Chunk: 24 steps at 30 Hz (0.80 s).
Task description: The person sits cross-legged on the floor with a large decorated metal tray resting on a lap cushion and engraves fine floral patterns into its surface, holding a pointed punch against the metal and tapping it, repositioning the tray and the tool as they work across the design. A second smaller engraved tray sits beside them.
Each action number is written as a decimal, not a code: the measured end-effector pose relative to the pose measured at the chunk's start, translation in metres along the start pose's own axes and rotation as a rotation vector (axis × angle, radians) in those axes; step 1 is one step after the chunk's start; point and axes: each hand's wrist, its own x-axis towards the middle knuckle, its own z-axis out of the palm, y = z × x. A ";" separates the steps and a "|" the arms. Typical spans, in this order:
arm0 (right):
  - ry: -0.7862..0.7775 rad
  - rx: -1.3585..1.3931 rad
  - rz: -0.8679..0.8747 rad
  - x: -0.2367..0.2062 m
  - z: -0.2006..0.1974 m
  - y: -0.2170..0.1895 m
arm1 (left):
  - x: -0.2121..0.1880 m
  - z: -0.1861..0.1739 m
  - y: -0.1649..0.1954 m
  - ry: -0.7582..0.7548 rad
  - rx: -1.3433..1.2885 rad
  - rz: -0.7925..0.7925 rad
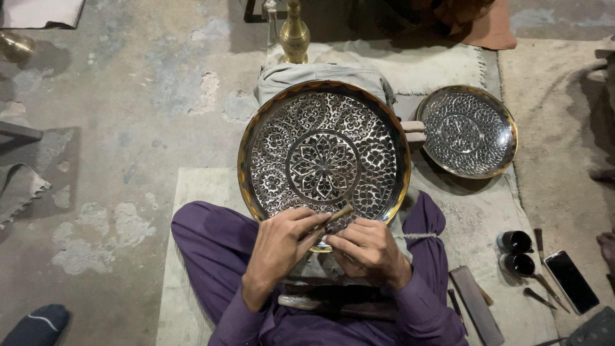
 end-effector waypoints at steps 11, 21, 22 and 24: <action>-0.011 -0.001 0.005 0.001 -0.001 0.000 | 0.002 0.013 -0.011 -0.077 0.055 0.063; 0.253 0.037 0.164 -0.023 0.009 0.008 | 0.000 0.012 -0.010 -0.043 0.028 0.094; 0.401 0.038 0.220 -0.027 0.008 0.009 | 0.000 0.012 -0.010 -0.042 0.042 0.093; 0.785 0.046 0.430 -0.033 0.008 0.013 | -0.002 0.012 -0.011 -0.045 0.066 0.092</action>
